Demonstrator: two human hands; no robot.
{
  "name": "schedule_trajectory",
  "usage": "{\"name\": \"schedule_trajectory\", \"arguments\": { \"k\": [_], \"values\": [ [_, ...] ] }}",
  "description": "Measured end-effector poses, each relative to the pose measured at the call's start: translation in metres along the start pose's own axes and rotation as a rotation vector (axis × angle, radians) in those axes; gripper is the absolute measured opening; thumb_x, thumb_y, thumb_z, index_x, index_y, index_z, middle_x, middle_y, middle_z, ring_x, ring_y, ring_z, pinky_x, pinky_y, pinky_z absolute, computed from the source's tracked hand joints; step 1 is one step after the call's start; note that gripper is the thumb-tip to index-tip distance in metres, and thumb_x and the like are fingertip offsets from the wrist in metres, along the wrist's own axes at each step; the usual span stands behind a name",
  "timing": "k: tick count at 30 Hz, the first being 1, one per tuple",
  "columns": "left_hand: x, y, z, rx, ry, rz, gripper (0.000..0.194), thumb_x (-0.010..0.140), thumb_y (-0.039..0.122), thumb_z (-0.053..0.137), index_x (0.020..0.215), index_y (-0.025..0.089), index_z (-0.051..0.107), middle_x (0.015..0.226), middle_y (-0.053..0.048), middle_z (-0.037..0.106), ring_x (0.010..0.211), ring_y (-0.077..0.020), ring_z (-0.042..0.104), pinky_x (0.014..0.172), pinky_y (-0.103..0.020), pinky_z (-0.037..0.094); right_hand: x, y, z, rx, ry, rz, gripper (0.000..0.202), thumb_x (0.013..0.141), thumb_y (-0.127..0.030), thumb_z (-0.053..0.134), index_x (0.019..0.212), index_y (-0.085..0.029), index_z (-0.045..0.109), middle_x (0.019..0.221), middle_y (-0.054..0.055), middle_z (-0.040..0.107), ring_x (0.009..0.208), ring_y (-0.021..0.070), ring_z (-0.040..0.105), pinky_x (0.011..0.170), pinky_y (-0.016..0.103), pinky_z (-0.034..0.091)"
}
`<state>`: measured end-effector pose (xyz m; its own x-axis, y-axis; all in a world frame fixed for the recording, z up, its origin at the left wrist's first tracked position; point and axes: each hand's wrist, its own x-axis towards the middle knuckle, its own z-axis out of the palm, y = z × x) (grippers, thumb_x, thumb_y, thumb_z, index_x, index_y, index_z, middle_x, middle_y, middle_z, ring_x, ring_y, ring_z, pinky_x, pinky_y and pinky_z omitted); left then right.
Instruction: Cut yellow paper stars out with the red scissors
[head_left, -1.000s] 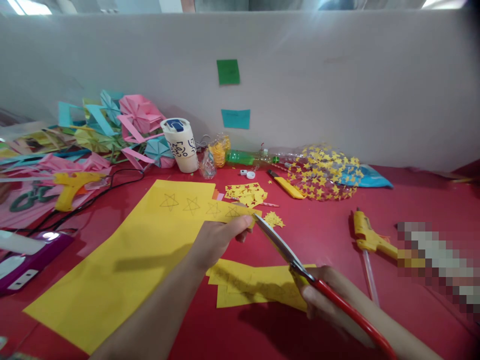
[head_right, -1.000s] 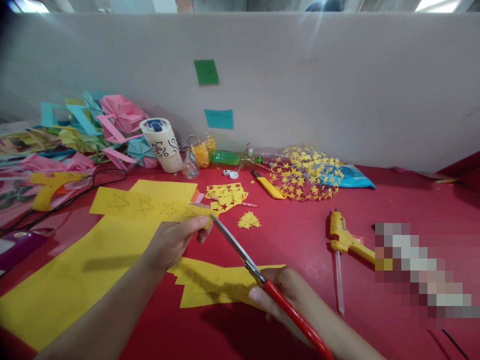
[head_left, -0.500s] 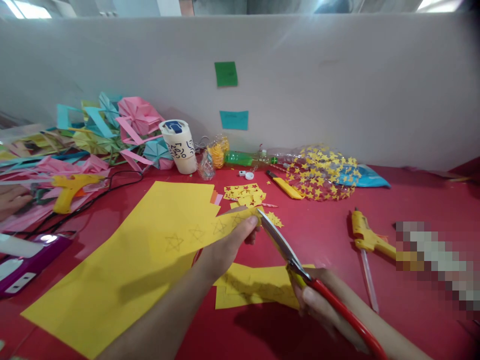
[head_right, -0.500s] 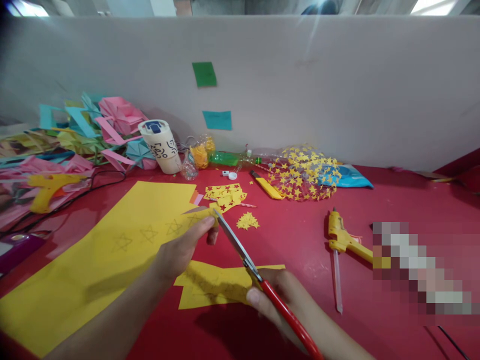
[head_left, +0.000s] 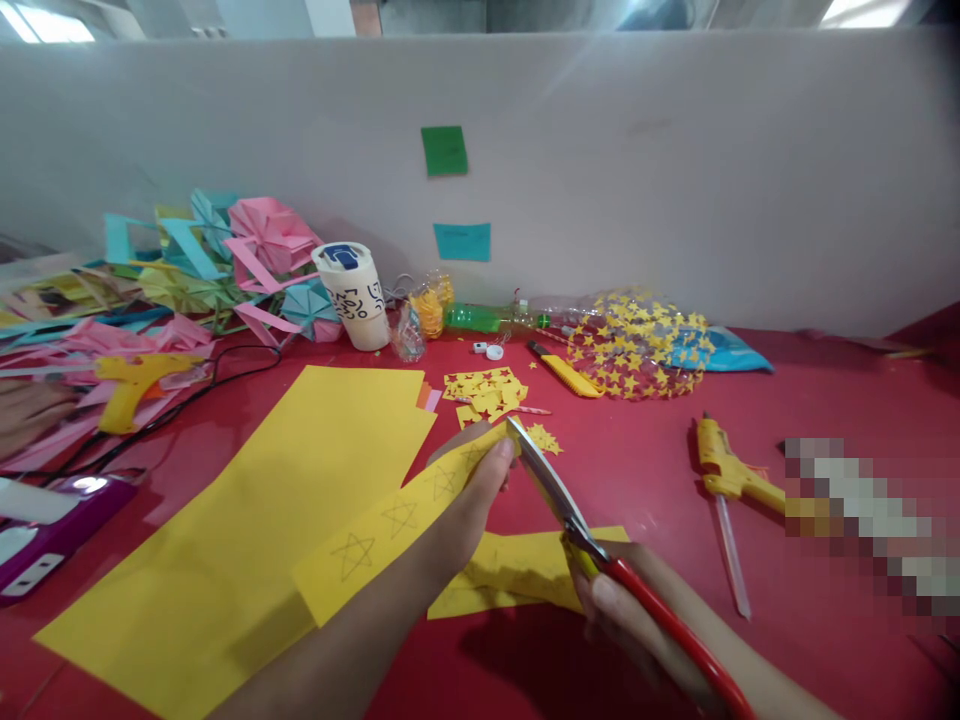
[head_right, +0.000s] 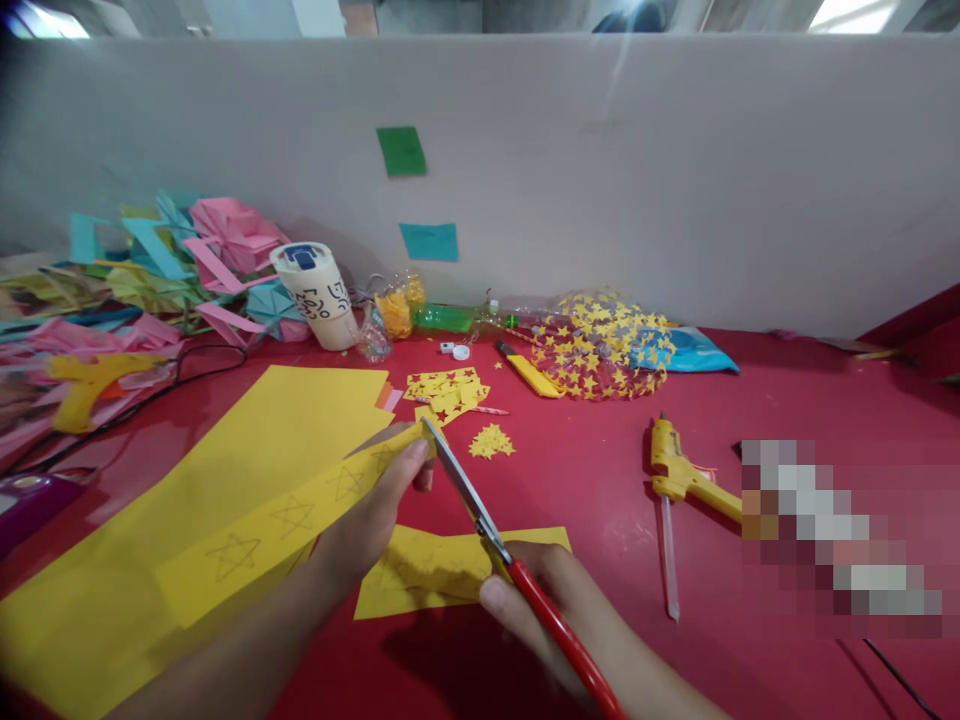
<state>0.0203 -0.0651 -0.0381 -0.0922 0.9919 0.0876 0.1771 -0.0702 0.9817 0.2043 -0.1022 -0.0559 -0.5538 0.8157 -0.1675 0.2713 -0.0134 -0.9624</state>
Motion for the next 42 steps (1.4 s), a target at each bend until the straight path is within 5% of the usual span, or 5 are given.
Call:
{"name": "schedule_trajectory", "arguments": {
  "k": [11, 21, 36, 42],
  "values": [
    [0.0, -0.004, -0.001, -0.07, -0.048, -0.134, 0.04, 0.084, 0.047, 0.045, 0.055, 0.02, 0.05, 0.059, -0.001, 0.048, 0.062, -0.0134, 0.05, 0.063, -0.024, 0.045, 0.004, 0.014, 0.004, 0.036, 0.014, 0.144, 0.059, 0.077, -0.075, 0.037, 0.063, -0.019, 0.046, 0.052, -0.003, 0.043, 0.046, 0.0104, 0.045, 0.044, 0.021, 0.036],
    [0.004, -0.009, -0.006, -0.093, -0.113, -0.071, 0.039, 0.085, 0.044, 0.045, 0.055, 0.021, 0.054, 0.06, -0.002, 0.053, 0.061, -0.0146, 0.052, 0.06, -0.025, 0.047, 0.003, 0.002, 0.004, 0.058, 0.043, 0.148, 0.055, 0.077, -0.072, 0.041, 0.063, -0.019, 0.043, 0.054, -0.003, 0.04, 0.045, 0.0103, 0.044, 0.045, 0.022, 0.039],
    [0.007, -0.02, -0.01, -0.105, -0.196, -0.102, 0.041, 0.088, 0.046, 0.04, 0.06, 0.021, 0.055, 0.062, -0.001, 0.056, 0.064, -0.0142, 0.053, 0.069, -0.028, 0.043, 0.003, -0.004, -0.002, 0.003, -0.027, 0.101, 0.053, 0.084, -0.066, 0.037, 0.063, -0.018, 0.045, 0.04, -0.008, 0.036, 0.031, 0.005, 0.033, 0.036, 0.019, 0.025],
    [0.009, -0.023, -0.009, -0.211, -0.038, -0.074, 0.037, 0.083, 0.04, 0.053, 0.054, 0.018, 0.059, 0.06, -0.003, 0.06, 0.065, -0.0149, 0.055, 0.07, -0.029, 0.044, 0.003, -0.004, -0.003, -0.026, 0.022, 0.124, 0.05, 0.083, -0.065, 0.04, 0.063, -0.019, 0.043, 0.048, -0.004, 0.046, 0.037, 0.0064, 0.038, 0.039, 0.019, 0.03]
  ]
}}
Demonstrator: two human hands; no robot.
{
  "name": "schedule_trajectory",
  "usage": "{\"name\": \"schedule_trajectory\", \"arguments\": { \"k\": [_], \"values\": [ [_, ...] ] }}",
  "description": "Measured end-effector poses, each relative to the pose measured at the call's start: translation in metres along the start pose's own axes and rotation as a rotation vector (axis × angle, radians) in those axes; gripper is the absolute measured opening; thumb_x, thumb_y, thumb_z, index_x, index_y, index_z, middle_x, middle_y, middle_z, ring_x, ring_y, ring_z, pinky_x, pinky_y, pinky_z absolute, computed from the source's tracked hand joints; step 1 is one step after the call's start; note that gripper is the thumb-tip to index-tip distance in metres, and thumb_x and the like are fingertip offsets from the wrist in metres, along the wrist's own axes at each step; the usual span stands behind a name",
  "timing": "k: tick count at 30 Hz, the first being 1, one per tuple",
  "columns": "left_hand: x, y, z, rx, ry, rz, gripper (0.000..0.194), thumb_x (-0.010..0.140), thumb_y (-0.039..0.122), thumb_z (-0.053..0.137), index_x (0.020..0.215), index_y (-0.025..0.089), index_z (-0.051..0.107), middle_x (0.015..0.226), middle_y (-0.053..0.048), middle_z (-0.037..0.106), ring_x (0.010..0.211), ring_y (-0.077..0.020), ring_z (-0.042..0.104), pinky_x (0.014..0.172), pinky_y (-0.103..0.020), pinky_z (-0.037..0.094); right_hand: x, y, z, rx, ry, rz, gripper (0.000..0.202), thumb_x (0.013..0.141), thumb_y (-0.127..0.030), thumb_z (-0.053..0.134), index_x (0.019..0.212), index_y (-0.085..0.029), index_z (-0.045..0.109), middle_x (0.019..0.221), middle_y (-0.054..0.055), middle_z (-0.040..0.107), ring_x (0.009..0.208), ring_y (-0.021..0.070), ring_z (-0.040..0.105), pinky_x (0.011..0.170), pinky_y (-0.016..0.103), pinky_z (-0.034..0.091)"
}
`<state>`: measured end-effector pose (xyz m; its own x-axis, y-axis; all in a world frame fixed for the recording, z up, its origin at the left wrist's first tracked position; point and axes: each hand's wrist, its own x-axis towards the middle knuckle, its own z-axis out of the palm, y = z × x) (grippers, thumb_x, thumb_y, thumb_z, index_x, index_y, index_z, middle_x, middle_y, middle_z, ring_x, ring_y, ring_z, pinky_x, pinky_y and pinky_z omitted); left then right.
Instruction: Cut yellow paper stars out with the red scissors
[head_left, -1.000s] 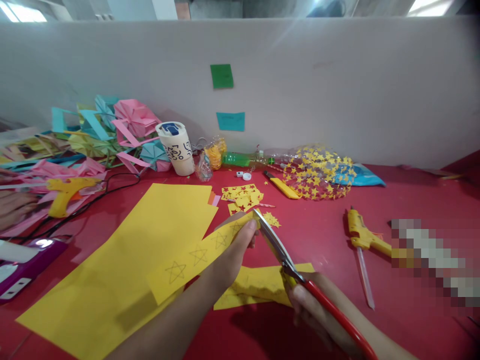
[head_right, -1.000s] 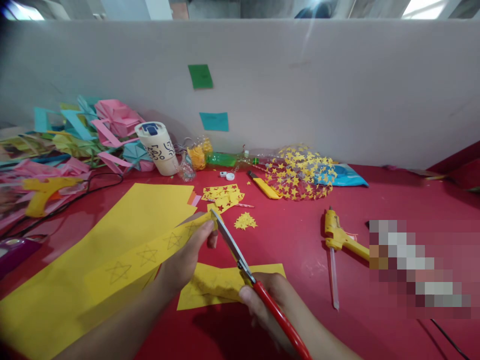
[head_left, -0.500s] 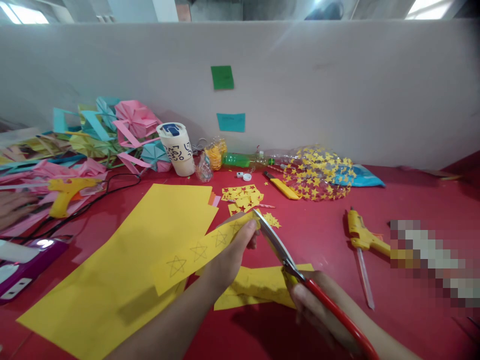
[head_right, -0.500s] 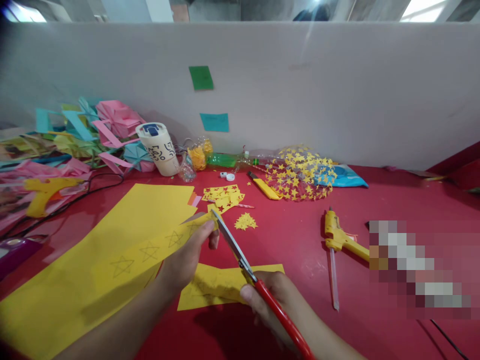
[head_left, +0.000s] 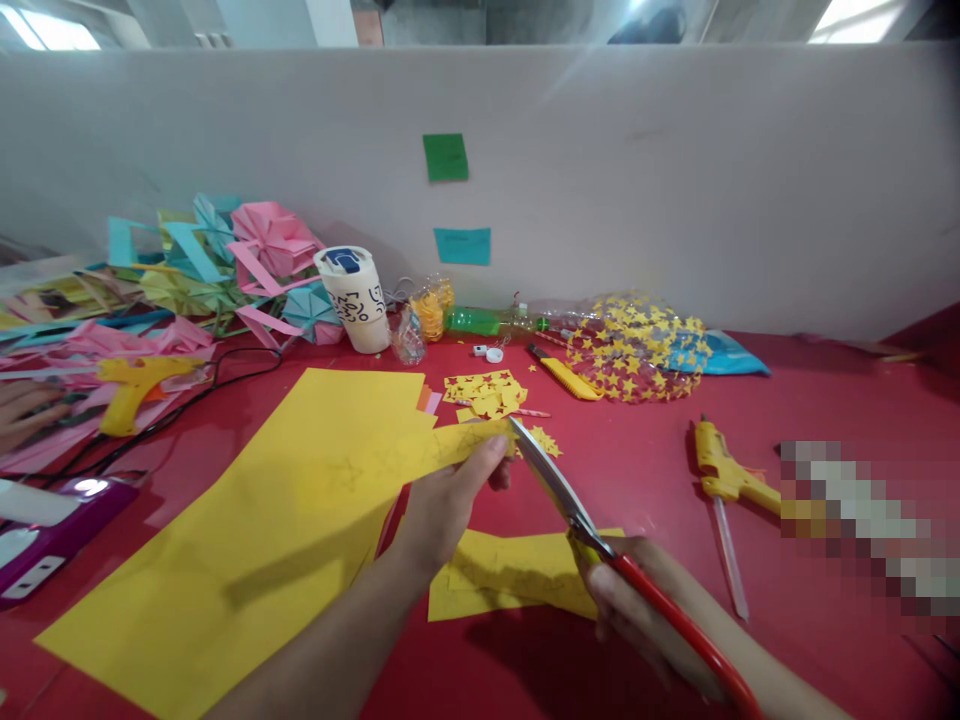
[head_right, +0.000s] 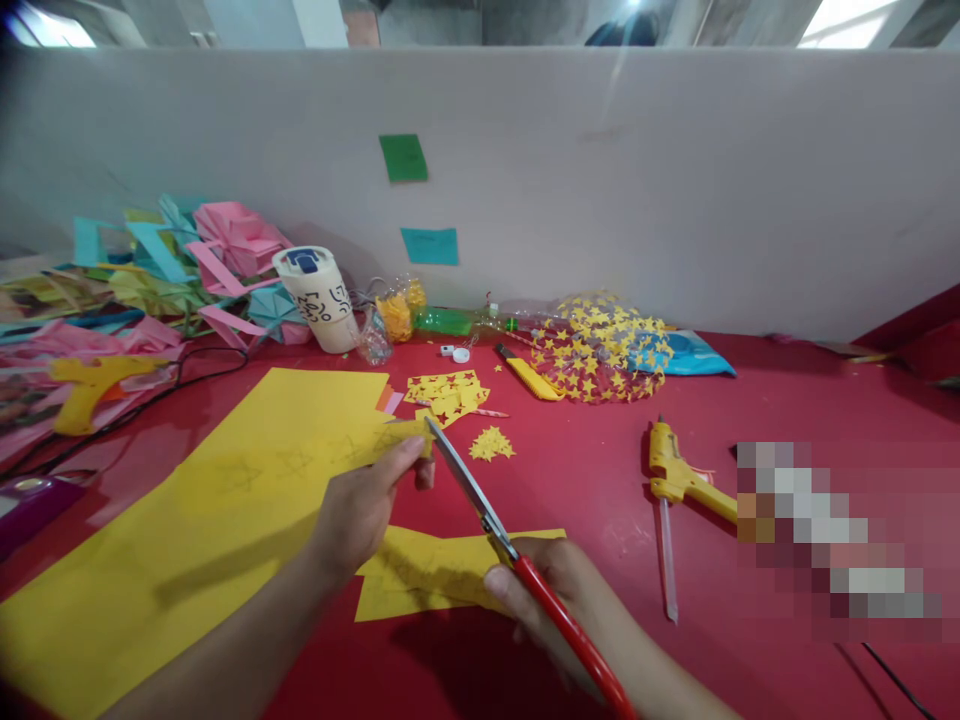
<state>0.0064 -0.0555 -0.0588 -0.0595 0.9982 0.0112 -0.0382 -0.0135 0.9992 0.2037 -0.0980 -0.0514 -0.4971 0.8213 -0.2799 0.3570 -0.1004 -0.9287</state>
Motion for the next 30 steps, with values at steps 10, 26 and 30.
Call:
{"name": "schedule_trajectory", "arguments": {
  "k": [10, 26, 30],
  "values": [
    [0.007, 0.007, -0.002, -0.244, -0.009, 0.123, 0.019, 0.082, 0.025, 0.056, 0.066, 0.017, 0.058, 0.059, 0.001, 0.057, 0.059, -0.011, 0.051, 0.06, -0.025, 0.042, 0.001, 0.006, -0.002, -0.034, -0.017, -0.004, 0.043, 0.086, -0.055, 0.04, 0.063, -0.019, 0.045, 0.046, -0.005, 0.04, 0.047, 0.0106, 0.045, 0.045, 0.019, 0.035],
    [0.016, 0.017, -0.021, 0.047, -0.148, 0.179, 0.015, 0.082, 0.022, 0.052, 0.07, 0.017, 0.059, 0.06, 0.002, 0.054, 0.057, -0.01, 0.05, 0.057, -0.024, 0.041, -0.004, -0.014, -0.013, -0.117, -0.078, -0.02, 0.059, 0.08, -0.073, 0.034, 0.063, -0.017, 0.046, 0.054, -0.004, 0.04, 0.043, 0.0073, 0.036, 0.039, 0.019, 0.024],
    [0.018, 0.015, -0.021, 0.037, -0.164, 0.178, 0.015, 0.083, 0.022, 0.051, 0.071, 0.017, 0.058, 0.059, 0.002, 0.053, 0.057, -0.0093, 0.049, 0.057, -0.023, 0.04, -0.001, -0.008, -0.009, -0.125, -0.055, -0.039, 0.057, 0.082, -0.069, 0.036, 0.061, -0.017, 0.048, 0.05, -0.004, 0.038, 0.044, 0.009, 0.038, 0.041, 0.02, 0.026]
  ]
}}
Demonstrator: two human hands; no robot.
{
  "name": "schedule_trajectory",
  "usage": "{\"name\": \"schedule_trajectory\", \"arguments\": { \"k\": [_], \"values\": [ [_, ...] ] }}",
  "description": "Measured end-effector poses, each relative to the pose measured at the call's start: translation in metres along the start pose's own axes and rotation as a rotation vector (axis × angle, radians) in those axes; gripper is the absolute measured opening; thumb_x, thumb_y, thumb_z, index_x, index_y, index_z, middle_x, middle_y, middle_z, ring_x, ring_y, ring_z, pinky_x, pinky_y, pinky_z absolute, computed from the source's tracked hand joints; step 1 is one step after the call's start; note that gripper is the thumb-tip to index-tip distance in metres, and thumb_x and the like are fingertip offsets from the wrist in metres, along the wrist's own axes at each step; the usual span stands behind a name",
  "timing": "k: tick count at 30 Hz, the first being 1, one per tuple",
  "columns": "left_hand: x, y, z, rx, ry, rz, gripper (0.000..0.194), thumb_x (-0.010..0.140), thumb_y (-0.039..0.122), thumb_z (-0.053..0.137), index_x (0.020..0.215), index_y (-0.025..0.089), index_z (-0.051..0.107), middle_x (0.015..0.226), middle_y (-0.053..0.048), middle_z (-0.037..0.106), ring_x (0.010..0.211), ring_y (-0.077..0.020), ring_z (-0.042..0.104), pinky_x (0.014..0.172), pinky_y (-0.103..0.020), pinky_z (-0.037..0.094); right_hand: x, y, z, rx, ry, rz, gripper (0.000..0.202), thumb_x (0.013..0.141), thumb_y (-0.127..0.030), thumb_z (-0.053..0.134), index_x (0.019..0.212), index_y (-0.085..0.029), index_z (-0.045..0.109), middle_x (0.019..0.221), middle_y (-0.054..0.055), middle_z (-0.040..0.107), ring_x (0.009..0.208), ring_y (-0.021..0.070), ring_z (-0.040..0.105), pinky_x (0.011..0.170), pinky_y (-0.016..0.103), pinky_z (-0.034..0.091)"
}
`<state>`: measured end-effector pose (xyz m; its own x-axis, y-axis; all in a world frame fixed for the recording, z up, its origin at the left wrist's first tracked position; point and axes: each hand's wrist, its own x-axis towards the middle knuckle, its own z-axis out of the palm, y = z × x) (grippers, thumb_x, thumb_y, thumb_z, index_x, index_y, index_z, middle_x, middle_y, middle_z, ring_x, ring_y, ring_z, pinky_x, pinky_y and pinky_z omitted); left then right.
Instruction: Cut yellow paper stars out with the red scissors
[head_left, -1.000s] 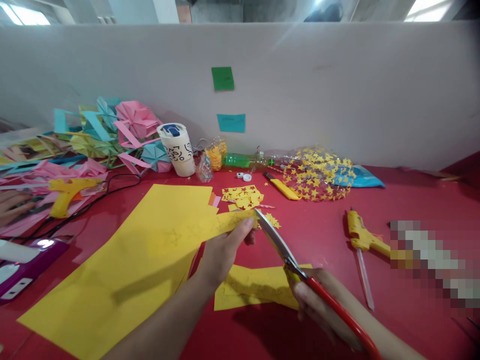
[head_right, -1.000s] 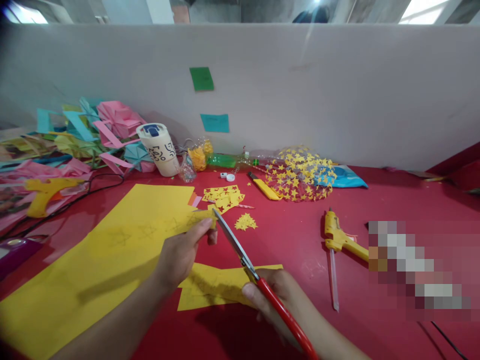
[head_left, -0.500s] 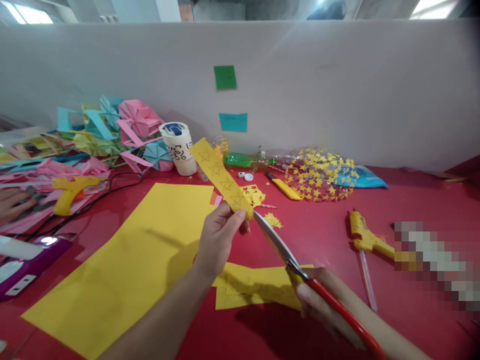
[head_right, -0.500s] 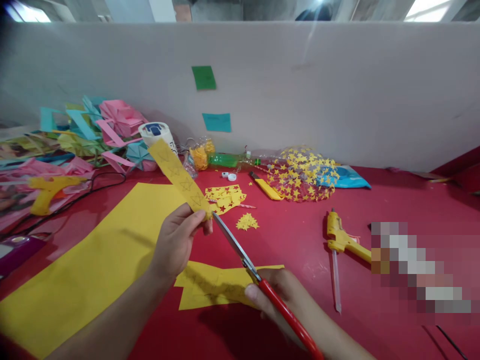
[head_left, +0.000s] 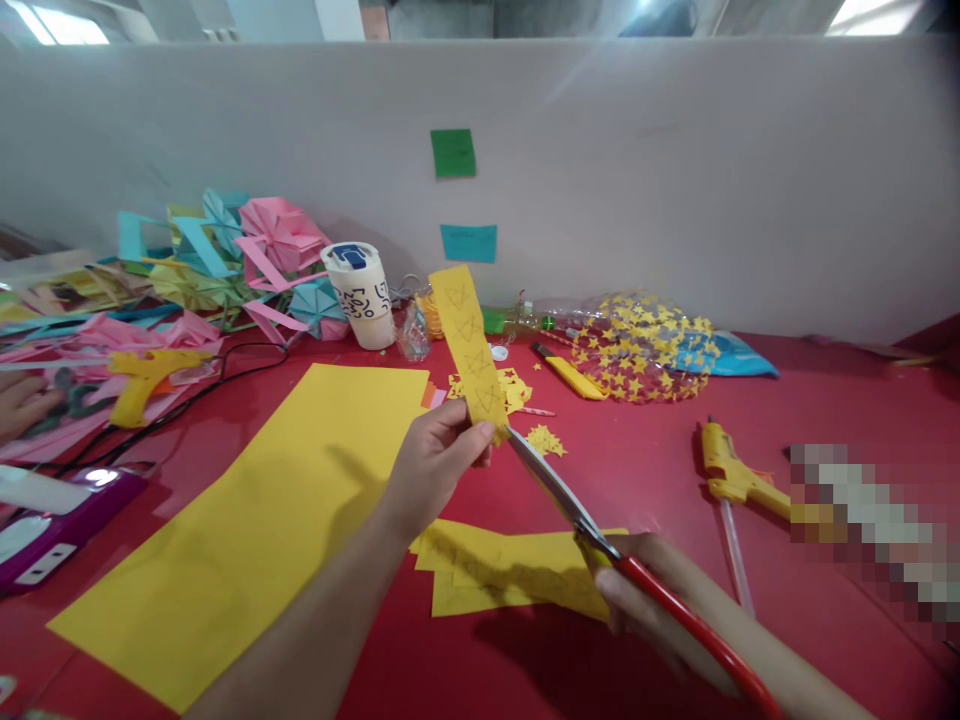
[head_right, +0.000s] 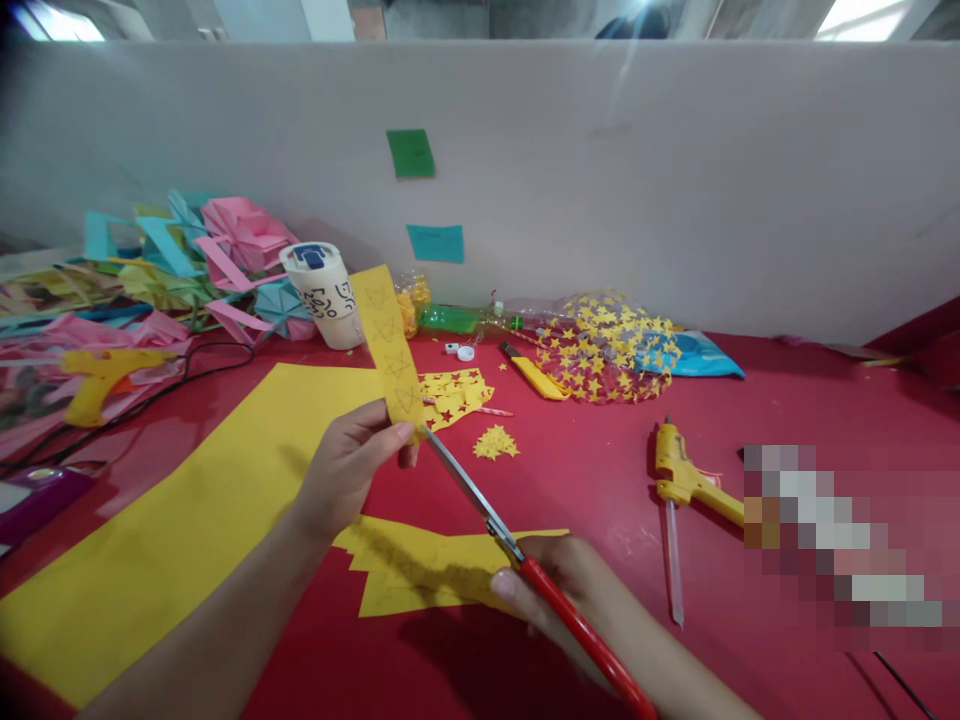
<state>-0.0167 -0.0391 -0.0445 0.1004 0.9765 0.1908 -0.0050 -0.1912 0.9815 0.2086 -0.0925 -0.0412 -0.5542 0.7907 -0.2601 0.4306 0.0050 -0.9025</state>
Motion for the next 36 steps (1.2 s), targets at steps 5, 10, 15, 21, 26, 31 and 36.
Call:
{"name": "schedule_trajectory", "arguments": {
  "k": [5, 10, 15, 21, 26, 31, 36],
  "values": [
    [0.001, 0.001, 0.003, -0.046, 0.022, -0.008, 0.021, 0.086, 0.025, 0.05, 0.066, 0.017, 0.052, 0.058, 0.003, 0.052, 0.057, -0.0092, 0.047, 0.06, -0.024, 0.039, 0.003, 0.013, 0.008, 0.077, 0.023, 0.078, 0.056, 0.08, -0.07, 0.037, 0.062, -0.018, 0.046, 0.056, -0.003, 0.04, 0.046, 0.0095, 0.043, 0.045, 0.02, 0.037],
    [-0.002, 0.005, 0.005, -0.001, -0.023, -0.01, 0.018, 0.087, 0.024, 0.048, 0.073, 0.016, 0.055, 0.063, 0.002, 0.053, 0.061, -0.0093, 0.048, 0.062, -0.023, 0.041, 0.002, 0.013, 0.009, 0.065, 0.042, 0.064, 0.055, 0.081, -0.071, 0.036, 0.064, -0.019, 0.043, 0.056, -0.003, 0.04, 0.049, 0.0099, 0.044, 0.047, 0.02, 0.036],
    [-0.002, 0.005, 0.005, -0.01, -0.04, 0.003, 0.014, 0.087, 0.023, 0.048, 0.078, 0.016, 0.057, 0.064, 0.002, 0.053, 0.061, -0.0089, 0.048, 0.06, -0.022, 0.041, 0.002, 0.009, 0.006, 0.042, 0.029, 0.036, 0.055, 0.082, -0.069, 0.036, 0.064, -0.018, 0.046, 0.052, -0.004, 0.041, 0.048, 0.0096, 0.042, 0.045, 0.02, 0.031],
    [-0.002, 0.003, 0.007, -0.039, -0.023, -0.005, 0.013, 0.088, 0.024, 0.049, 0.079, 0.017, 0.055, 0.066, 0.002, 0.053, 0.063, -0.0087, 0.049, 0.061, -0.022, 0.042, 0.003, 0.011, 0.006, 0.024, 0.028, 0.022, 0.054, 0.085, -0.066, 0.034, 0.063, -0.018, 0.045, 0.051, -0.003, 0.043, 0.048, 0.0094, 0.04, 0.045, 0.02, 0.029],
    [-0.003, 0.005, 0.007, -0.02, -0.025, 0.004, 0.014, 0.089, 0.025, 0.047, 0.078, 0.017, 0.053, 0.067, 0.003, 0.052, 0.064, -0.0083, 0.049, 0.062, -0.022, 0.042, 0.003, 0.01, 0.004, 0.04, 0.001, 0.036, 0.05, 0.083, -0.062, 0.045, 0.06, -0.018, 0.043, 0.05, -0.003, 0.041, 0.045, 0.0084, 0.035, 0.038, 0.019, 0.024],
    [-0.002, 0.003, 0.01, -0.018, -0.024, 0.001, 0.015, 0.089, 0.024, 0.047, 0.076, 0.017, 0.052, 0.064, 0.003, 0.051, 0.061, -0.0079, 0.048, 0.06, -0.022, 0.041, 0.002, 0.013, 0.002, 0.029, -0.03, 0.044, 0.052, 0.085, -0.066, 0.037, 0.064, -0.018, 0.042, 0.048, -0.006, 0.038, 0.036, 0.0058, 0.033, 0.034, 0.019, 0.021],
    [-0.003, 0.001, 0.014, -0.028, -0.015, -0.026, 0.018, 0.089, 0.025, 0.047, 0.073, 0.017, 0.05, 0.062, 0.003, 0.051, 0.059, -0.0081, 0.047, 0.058, -0.022, 0.04, 0.001, 0.016, 0.002, 0.019, -0.036, 0.024, 0.052, 0.085, -0.066, 0.034, 0.066, -0.018, 0.041, 0.052, -0.005, 0.039, 0.038, 0.0056, 0.034, 0.036, 0.019, 0.021]
  ]
}}
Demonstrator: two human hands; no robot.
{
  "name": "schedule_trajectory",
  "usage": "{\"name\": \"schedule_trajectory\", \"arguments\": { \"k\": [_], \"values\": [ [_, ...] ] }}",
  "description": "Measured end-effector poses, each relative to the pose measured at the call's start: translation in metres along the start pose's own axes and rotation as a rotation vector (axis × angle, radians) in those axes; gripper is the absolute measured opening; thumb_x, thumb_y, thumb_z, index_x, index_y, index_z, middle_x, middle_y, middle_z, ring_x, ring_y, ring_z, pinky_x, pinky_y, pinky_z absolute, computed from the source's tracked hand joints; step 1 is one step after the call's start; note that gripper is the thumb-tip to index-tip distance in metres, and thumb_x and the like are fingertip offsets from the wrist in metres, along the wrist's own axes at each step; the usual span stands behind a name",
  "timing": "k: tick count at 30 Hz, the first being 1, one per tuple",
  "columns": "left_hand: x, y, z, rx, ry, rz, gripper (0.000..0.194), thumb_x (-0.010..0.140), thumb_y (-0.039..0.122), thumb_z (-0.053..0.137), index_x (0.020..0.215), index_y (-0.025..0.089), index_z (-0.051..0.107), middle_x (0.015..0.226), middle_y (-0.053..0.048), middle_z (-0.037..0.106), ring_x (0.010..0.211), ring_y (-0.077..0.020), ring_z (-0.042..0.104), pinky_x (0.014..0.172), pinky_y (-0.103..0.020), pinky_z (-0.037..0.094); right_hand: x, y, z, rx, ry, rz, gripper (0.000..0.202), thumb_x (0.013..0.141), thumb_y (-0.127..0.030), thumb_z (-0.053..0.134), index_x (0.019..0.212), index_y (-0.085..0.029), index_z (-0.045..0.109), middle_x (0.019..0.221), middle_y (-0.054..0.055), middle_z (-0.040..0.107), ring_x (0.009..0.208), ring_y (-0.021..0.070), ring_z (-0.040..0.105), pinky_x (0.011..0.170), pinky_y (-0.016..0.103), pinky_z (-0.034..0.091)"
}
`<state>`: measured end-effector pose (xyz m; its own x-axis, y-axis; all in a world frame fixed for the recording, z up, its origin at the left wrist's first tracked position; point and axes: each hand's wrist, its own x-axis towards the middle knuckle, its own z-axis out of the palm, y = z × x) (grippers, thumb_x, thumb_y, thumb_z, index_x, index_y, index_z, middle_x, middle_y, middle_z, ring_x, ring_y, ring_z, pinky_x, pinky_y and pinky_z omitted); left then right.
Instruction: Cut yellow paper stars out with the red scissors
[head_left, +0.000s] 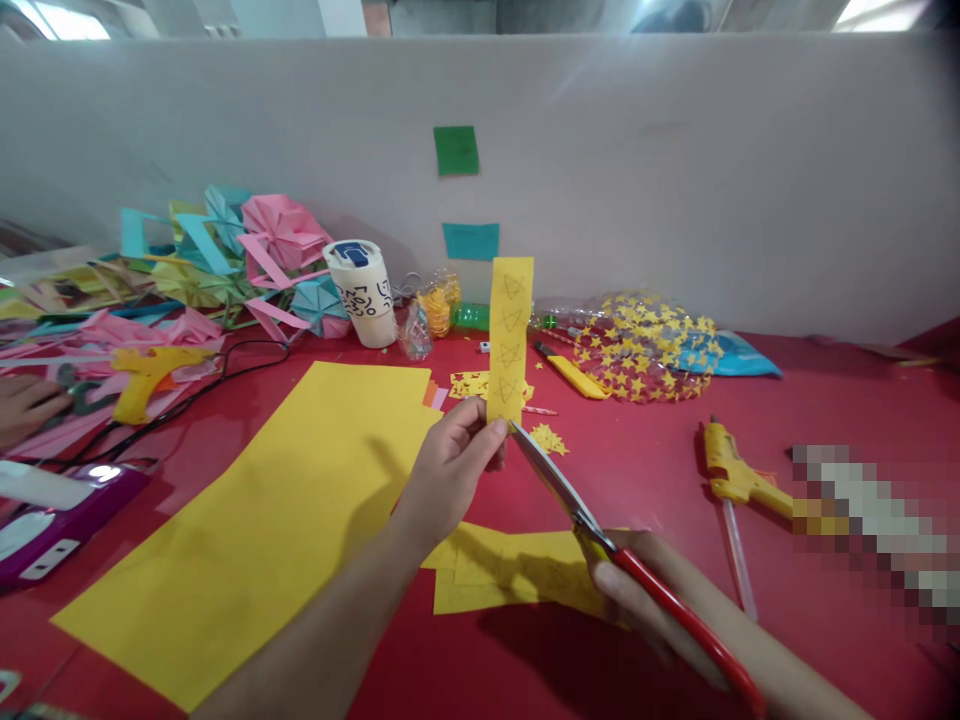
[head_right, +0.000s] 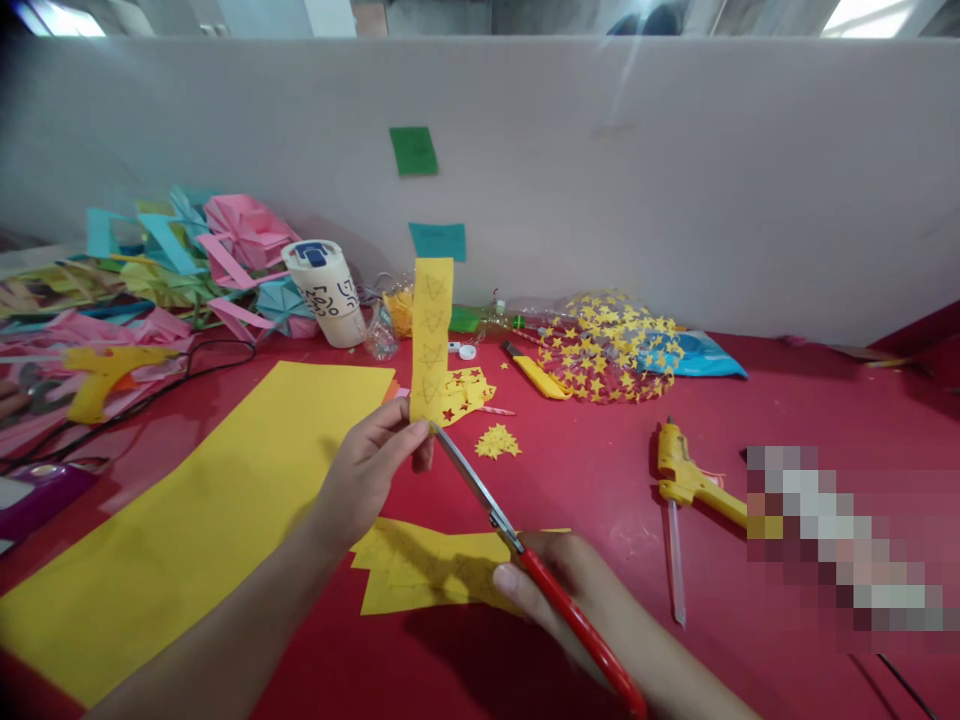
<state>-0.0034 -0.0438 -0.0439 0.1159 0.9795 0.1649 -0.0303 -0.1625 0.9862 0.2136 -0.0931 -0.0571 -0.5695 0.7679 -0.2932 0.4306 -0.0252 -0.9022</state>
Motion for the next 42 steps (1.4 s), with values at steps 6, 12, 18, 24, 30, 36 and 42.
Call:
{"name": "schedule_trajectory", "arguments": {
  "k": [6, 12, 18, 24, 30, 36, 42],
  "values": [
    [0.001, 0.001, -0.001, -0.021, -0.013, -0.015, 0.018, 0.088, 0.024, 0.047, 0.072, 0.017, 0.049, 0.06, 0.003, 0.052, 0.058, -0.0082, 0.047, 0.058, -0.023, 0.04, -0.003, -0.003, -0.002, -0.003, -0.018, 0.004, 0.056, 0.085, -0.068, 0.032, 0.067, -0.017, 0.045, 0.051, -0.005, 0.041, 0.036, 0.0052, 0.034, 0.035, 0.019, 0.022],
    [0.001, 0.0, -0.004, -0.047, -0.035, -0.017, 0.016, 0.088, 0.022, 0.046, 0.074, 0.017, 0.05, 0.06, 0.003, 0.052, 0.057, -0.0083, 0.047, 0.058, -0.024, 0.04, -0.005, -0.011, -0.004, 0.014, -0.041, 0.024, 0.058, 0.082, -0.072, 0.032, 0.069, -0.017, 0.045, 0.056, -0.005, 0.041, 0.037, 0.0048, 0.035, 0.035, 0.018, 0.026],
    [0.003, 0.001, -0.005, -0.025, -0.05, -0.015, 0.015, 0.087, 0.022, 0.047, 0.073, 0.017, 0.051, 0.06, 0.003, 0.053, 0.056, -0.0087, 0.048, 0.058, -0.024, 0.04, -0.006, -0.012, -0.001, 0.011, 0.033, 0.106, 0.064, 0.076, -0.078, 0.033, 0.067, -0.016, 0.048, 0.054, -0.003, 0.044, 0.037, 0.0056, 0.037, 0.034, 0.018, 0.028],
    [0.002, 0.003, -0.005, -0.005, -0.056, -0.011, 0.015, 0.086, 0.022, 0.046, 0.072, 0.017, 0.05, 0.06, 0.003, 0.052, 0.057, -0.009, 0.048, 0.058, -0.024, 0.04, -0.006, -0.01, 0.0, -0.019, 0.081, 0.139, 0.054, 0.08, -0.068, 0.04, 0.062, -0.018, 0.043, 0.055, -0.003, 0.045, 0.039, 0.0059, 0.036, 0.035, 0.017, 0.028],
    [0.001, 0.001, -0.003, 0.034, -0.013, 0.003, 0.016, 0.086, 0.024, 0.047, 0.072, 0.018, 0.05, 0.061, 0.002, 0.052, 0.058, -0.0097, 0.048, 0.058, -0.024, 0.042, -0.002, -0.006, -0.002, -0.022, 0.014, 0.147, 0.042, 0.087, -0.053, 0.042, 0.062, -0.019, 0.041, 0.054, -0.004, 0.045, 0.036, 0.0046, 0.037, 0.033, 0.016, 0.026],
    [0.001, 0.002, -0.002, 0.048, -0.005, 0.005, 0.017, 0.086, 0.025, 0.047, 0.07, 0.017, 0.049, 0.061, 0.003, 0.051, 0.058, -0.0093, 0.047, 0.058, -0.023, 0.042, -0.003, -0.008, -0.001, -0.055, 0.057, 0.162, 0.046, 0.084, -0.059, 0.04, 0.061, -0.018, 0.041, 0.056, -0.003, 0.046, 0.037, 0.0052, 0.036, 0.036, 0.018, 0.026],
    [0.001, 0.004, -0.002, 0.068, 0.004, -0.001, 0.019, 0.086, 0.024, 0.048, 0.069, 0.017, 0.047, 0.06, 0.003, 0.049, 0.057, -0.0089, 0.047, 0.057, -0.023, 0.041, -0.002, -0.012, -0.001, -0.033, 0.038, 0.165, 0.048, 0.082, -0.063, 0.04, 0.062, -0.019, 0.04, 0.057, -0.003, 0.045, 0.038, 0.0051, 0.035, 0.035, 0.019, 0.024]
  ]
}}
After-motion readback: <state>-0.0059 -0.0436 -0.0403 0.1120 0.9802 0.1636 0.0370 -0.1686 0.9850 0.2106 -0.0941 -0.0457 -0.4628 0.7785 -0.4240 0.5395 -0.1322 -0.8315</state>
